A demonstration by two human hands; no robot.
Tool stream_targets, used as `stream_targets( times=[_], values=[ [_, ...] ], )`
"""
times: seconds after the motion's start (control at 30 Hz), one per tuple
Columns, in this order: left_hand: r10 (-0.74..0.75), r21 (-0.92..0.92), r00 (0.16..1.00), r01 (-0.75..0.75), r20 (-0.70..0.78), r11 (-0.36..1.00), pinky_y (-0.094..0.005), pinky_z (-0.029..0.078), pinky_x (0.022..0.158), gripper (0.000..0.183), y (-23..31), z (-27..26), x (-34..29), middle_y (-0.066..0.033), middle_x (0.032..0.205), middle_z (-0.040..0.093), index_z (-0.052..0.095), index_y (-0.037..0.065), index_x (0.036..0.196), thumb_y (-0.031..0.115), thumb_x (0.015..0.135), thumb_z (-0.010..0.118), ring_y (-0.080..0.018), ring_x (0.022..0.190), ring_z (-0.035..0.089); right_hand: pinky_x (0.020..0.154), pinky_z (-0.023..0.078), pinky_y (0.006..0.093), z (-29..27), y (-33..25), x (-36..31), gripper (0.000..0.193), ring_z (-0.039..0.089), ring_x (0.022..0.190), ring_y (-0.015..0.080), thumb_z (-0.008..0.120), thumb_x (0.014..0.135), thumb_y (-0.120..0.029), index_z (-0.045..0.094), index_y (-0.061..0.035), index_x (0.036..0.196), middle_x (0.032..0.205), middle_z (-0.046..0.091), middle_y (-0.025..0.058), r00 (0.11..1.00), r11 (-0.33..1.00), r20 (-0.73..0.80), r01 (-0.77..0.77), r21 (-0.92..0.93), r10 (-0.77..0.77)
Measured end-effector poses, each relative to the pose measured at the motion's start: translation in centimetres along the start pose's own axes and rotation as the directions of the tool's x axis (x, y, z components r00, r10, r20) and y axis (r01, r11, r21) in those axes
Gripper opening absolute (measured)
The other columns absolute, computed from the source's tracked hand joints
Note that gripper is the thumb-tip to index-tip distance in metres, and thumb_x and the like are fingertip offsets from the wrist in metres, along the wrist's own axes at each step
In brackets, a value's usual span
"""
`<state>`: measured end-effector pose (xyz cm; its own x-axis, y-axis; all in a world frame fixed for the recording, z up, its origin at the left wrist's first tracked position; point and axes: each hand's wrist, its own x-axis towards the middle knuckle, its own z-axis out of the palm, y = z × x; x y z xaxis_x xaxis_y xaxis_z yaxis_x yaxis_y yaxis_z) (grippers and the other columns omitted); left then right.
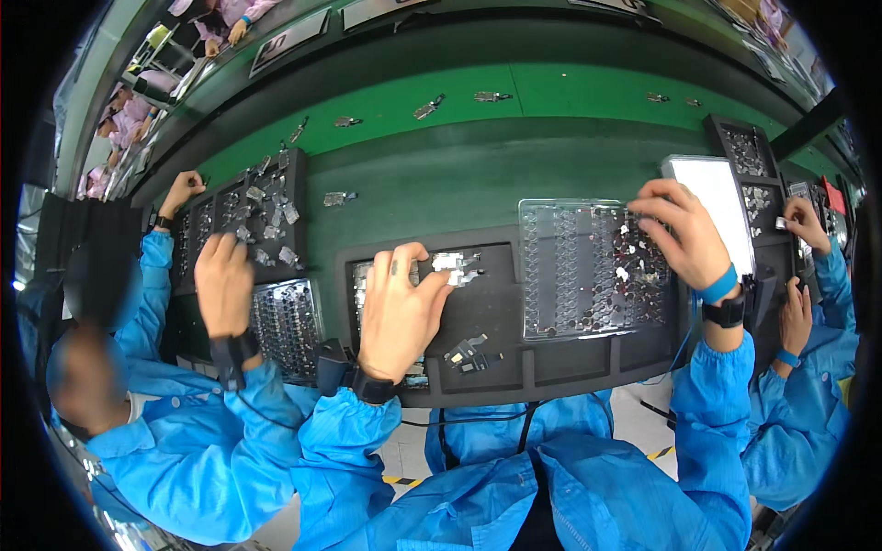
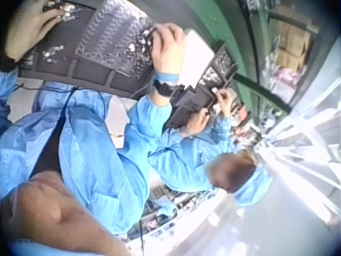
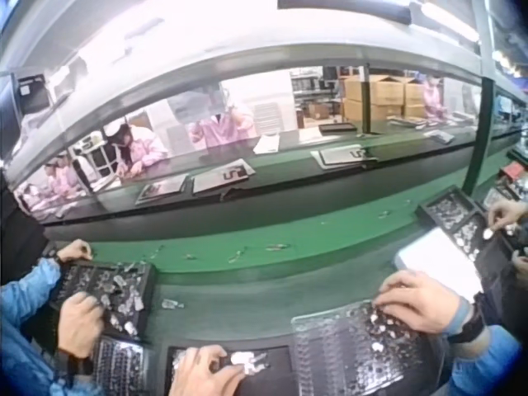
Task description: Manually assembling small electronic components into trays on a production line.
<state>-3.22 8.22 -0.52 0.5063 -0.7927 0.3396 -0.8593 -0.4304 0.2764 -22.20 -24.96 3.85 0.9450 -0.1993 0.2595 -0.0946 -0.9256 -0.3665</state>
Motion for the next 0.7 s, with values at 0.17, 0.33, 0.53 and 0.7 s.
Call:
stream_targets(
  times=[0.17, 0.33, 0.53, 0.7],
  values=[
    [-0.026, -0.103, 1.0, 0.024, -0.016, 0.994, -0.0426, 0.049, 0.08, 0.021, 0.0, -1.1, 0.7, -0.0105, 0.115, 0.057, 0.074, 0.007, 0.102, 0.01, 0.081, 0.08, -0.0308, 0.093, 0.054, 0.091, 0.051, 0.0415, 0.5, -1.2, -3.1, 0.023, 0.062, 0.104, 0.0311, 0.077, 0.077, -0.001, 0.075, -0.0069, 0.1, 0.108, 0.064, 0.0087, 0.998, 0.998, -0.007, 0.062, -0.008, -0.062],
    [-0.11, -0.102, 0.988, 0.099, -0.111, 0.99, -0.0391, 0.05, 0.089, 0.023, -1.1, -3.1, 4.8, -0.0113, 0.114, 0.061, 0.076, 0.007, 0.105, 0.014, 0.083, 0.08, -0.0297, 0.101, 0.059, 0.087, 0.05, 0.04, 1.3, -2.9, -3.6, 0.023, 0.062, 0.1, 0.0291, 0.078, 0.076, -0.003, 0.075, -0.008, 0.099, 0.106, 0.065, 0.0064, 0.996, 0.996, 0.012, 0.089, -0.011, -0.089],
    [-0.279, -0.203, 0.959, 0.262, -0.058, 0.943, -0.0396, 0.054, 0.087, 0.031, -6.9, -1.7, 12.1, -0.0165, 0.115, 0.069, 0.076, 0.006, 0.11, 0.029, 0.089, 0.075, -0.0302, 0.097, 0.068, 0.085, 0.049, 0.0393, 2.4, -3.8, -3.0, 0.025, 0.062, 0.098, 0.0274, 0.075, 0.078, -0.002, 0.074, -0.0085, 0.103, 0.103, 0.066, 0.0054, 0.987, 0.989, 0.049, 0.15, 0.009, -0.15],
    [-0.272, -0.098, 0.951, 0.26, -0.146, 0.961, -0.0458, 0.049, 0.104, 0.04, -11.9, 3.9, 17.3, -0.0257, 0.129, 0.062, 0.069, -0.002, 0.12, 0.025, 0.089, 0.073, -0.0412, 0.121, 0.059, 0.088, 0.051, 0.0407, 2.0, -3.7, -3.4, 0.027, 0.063, 0.102, 0.0296, 0.075, 0.079, -0.001, 0.073, -0.0068, 0.106, 0.107, 0.067, 0.0067, 0.997, 0.997, 0.009, 0.082, 0.009, -0.082]
  ],
)
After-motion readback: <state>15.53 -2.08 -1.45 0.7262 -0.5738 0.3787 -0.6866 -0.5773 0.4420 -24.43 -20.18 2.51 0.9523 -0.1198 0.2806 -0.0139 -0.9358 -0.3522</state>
